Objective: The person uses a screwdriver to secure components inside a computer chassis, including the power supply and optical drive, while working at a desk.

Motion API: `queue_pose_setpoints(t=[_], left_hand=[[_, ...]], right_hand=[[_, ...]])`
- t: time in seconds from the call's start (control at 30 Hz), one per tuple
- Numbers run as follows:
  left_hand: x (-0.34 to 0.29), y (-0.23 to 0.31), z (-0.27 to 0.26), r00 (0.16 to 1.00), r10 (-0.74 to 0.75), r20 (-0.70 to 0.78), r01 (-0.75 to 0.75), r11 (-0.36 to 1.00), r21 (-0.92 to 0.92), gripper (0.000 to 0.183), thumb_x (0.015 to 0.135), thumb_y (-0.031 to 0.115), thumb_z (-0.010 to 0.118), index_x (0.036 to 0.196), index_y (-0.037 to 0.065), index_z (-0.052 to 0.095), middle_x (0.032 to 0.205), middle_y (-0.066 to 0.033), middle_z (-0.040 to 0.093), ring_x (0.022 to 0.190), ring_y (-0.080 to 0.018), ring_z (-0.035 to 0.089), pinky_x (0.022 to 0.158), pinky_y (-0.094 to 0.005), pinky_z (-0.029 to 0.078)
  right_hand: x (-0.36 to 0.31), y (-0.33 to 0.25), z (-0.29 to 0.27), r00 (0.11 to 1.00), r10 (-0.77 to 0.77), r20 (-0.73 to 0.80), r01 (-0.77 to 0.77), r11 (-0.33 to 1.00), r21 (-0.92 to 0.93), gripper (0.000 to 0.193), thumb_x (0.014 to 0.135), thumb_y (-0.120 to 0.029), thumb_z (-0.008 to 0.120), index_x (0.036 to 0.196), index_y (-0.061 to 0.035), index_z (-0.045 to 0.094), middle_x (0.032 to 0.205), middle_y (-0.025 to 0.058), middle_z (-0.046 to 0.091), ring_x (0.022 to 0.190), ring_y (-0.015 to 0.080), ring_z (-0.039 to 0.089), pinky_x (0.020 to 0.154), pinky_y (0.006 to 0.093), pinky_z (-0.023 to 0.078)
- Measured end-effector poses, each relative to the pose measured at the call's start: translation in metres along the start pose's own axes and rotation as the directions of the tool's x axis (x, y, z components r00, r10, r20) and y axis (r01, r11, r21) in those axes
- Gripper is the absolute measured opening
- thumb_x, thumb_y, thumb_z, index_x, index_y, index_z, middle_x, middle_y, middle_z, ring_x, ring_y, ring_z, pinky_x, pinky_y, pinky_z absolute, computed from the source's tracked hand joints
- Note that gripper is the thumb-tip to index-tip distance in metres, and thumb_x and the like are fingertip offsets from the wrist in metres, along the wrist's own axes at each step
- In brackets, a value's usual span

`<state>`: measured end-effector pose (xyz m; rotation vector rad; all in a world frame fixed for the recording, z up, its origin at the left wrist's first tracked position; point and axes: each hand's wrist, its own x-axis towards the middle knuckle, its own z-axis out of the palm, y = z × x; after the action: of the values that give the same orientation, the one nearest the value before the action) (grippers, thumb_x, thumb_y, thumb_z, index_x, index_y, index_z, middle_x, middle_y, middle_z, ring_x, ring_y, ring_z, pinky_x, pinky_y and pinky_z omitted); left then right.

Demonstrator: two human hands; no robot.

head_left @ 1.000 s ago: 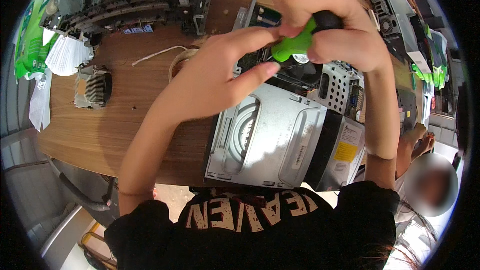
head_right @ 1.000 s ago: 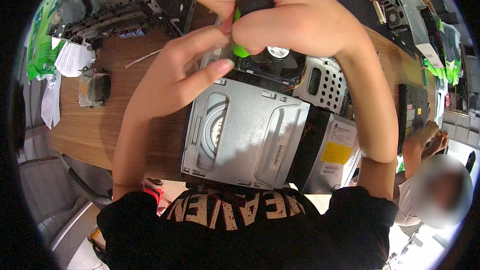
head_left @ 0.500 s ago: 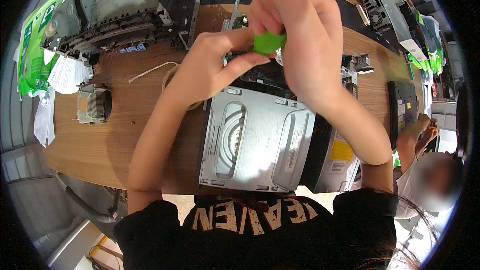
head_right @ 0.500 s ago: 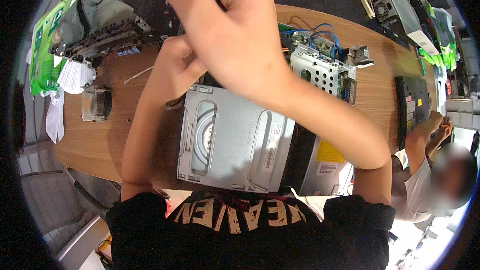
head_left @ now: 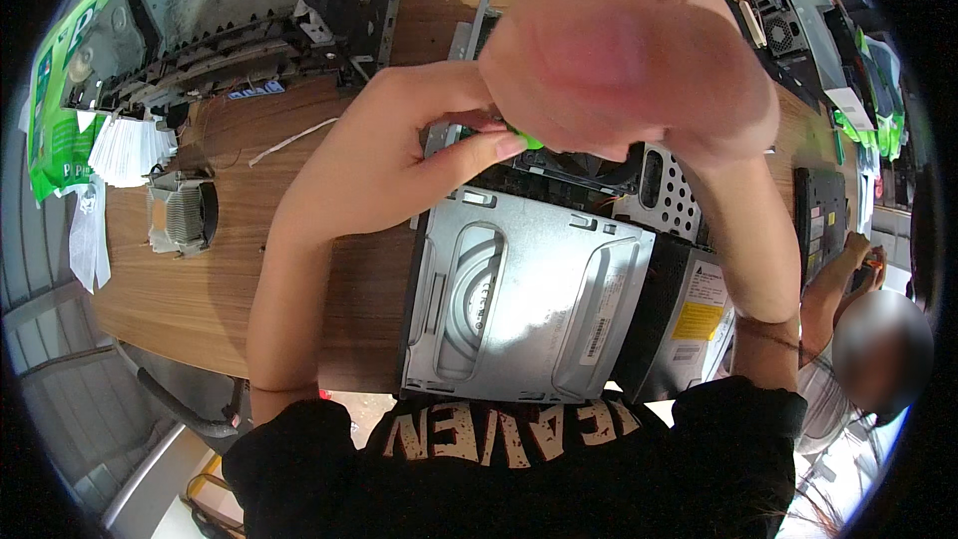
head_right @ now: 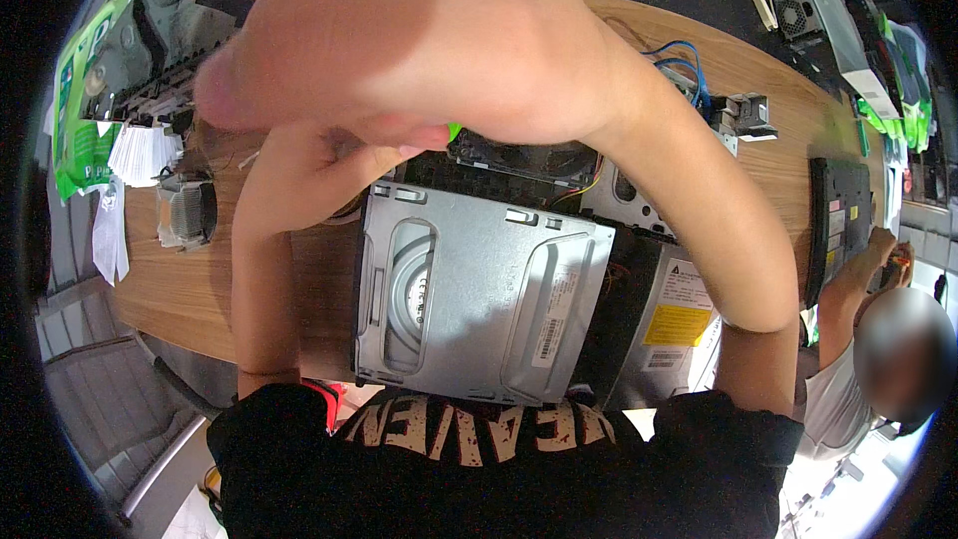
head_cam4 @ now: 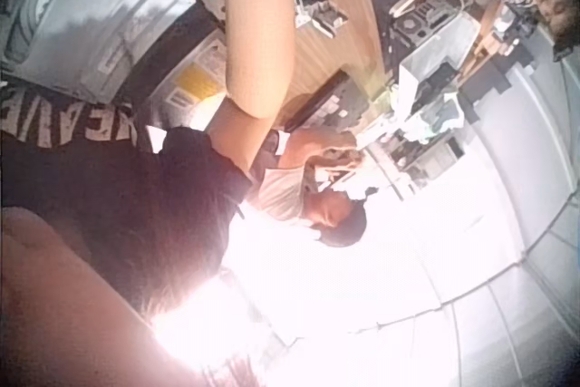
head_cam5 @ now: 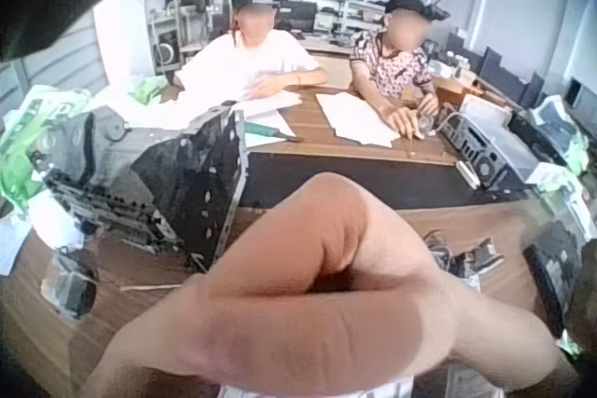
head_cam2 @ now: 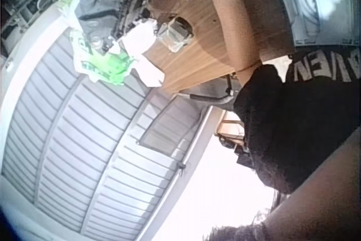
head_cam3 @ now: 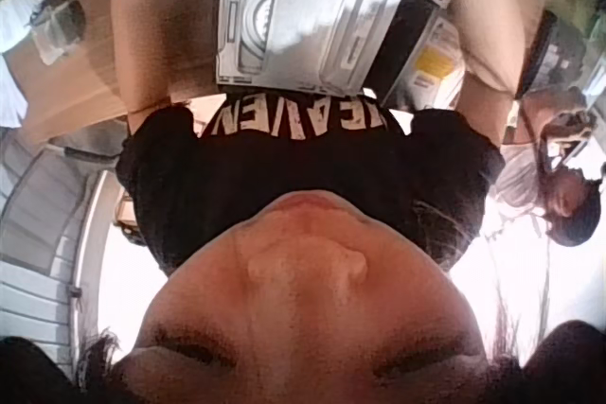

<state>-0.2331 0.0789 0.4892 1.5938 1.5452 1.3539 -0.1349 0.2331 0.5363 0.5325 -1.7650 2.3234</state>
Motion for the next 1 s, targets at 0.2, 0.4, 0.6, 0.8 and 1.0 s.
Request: queue_pose_setpoints(t=[0.2, 0.4, 0.6, 0.8, 1.0], left_hand=[[0.001, -0.007, 0.001, 0.987, 0.111, -0.114, -0.092, 0.982, 0.163, 0.017, 0.084, 0.010, 0.070, 0.098, 0.001, 0.070, 0.079, -0.0106, 0.069, 0.067, -0.0242, 0.065, 0.070, -0.0294, 0.052], [0.003, 0.003, -0.004, 0.995, -0.102, 0.015, 0.097, 0.975, 0.198, 0.020, 0.083, 0.010, 0.070, 0.101, 0.001, 0.071, 0.085, -0.0133, 0.072, 0.074, -0.0238, 0.070, 0.068, -0.0305, 0.052], [0.004, -0.005, -0.002, 0.997, 0.061, -0.047, -0.060, 0.998, 0.023, 0.012, 0.083, 0.002, 0.070, 0.094, -0.002, 0.071, 0.081, -0.0114, 0.072, 0.077, -0.0127, 0.069, 0.068, -0.0268, 0.052], [-0.002, -0.011, -0.007, 0.998, -0.054, 0.032, 0.056, 0.996, -0.071, 0.014, 0.082, 0.000, 0.070, 0.096, -0.001, 0.071, 0.090, -0.0103, 0.073, 0.081, -0.0142, 0.069, 0.072, -0.0270, 0.053], [-0.006, -0.003, -0.007, 0.997, -0.064, -0.036, 0.064, 0.998, 0.003, 0.019, 0.076, 0.003, 0.075, 0.094, -0.001, 0.072, 0.088, -0.0087, 0.072, 0.083, -0.0141, 0.068, 0.074, -0.0255, 0.051]], right_hand=[[0.002, -0.016, 0.019, 0.990, 0.092, -0.105, -0.098, 0.994, -0.055, 0.024, 0.099, -0.020, 0.058, 0.089, 0.0010, 0.061, 0.077, 0.0034, 0.063, 0.063, 0.0065, 0.055, 0.052, 0.0230, 0.042], [-0.019, -0.010, 0.016, 0.985, -0.071, -0.160, 0.019, 0.953, -0.303, 0.025, 0.100, -0.021, 0.049, 0.082, -0.0039, 0.052, 0.075, 0.0026, 0.055, 0.061, 0.0097, 0.049, 0.056, 0.0251, 0.040], [-0.022, -0.005, 0.006, 0.985, -0.157, -0.073, 0.113, 0.902, -0.416, 0.029, 0.100, -0.022, 0.040, 0.075, -0.0087, 0.042, 0.072, 0.0018, 0.048, 0.058, 0.0129, 0.042, 0.059, 0.0272, 0.038], [-0.018, -0.002, 0.005, 0.989, -0.103, 0.105, 0.141, 0.867, -0.477, 0.034, 0.102, -0.024, 0.030, 0.070, -0.0138, 0.035, 0.071, 0.0006, 0.042, 0.055, 0.0135, 0.036, 0.059, 0.0279, 0.036], [0.005, -0.003, -0.010, 0.908, 0.018, 0.419, 0.087, 0.969, -0.232, 0.038, 0.105, -0.031, 0.026, 0.072, -0.0180, 0.038, 0.076, -0.0031, 0.047, 0.061, 0.0078, 0.043, 0.063, 0.0263, 0.040]])
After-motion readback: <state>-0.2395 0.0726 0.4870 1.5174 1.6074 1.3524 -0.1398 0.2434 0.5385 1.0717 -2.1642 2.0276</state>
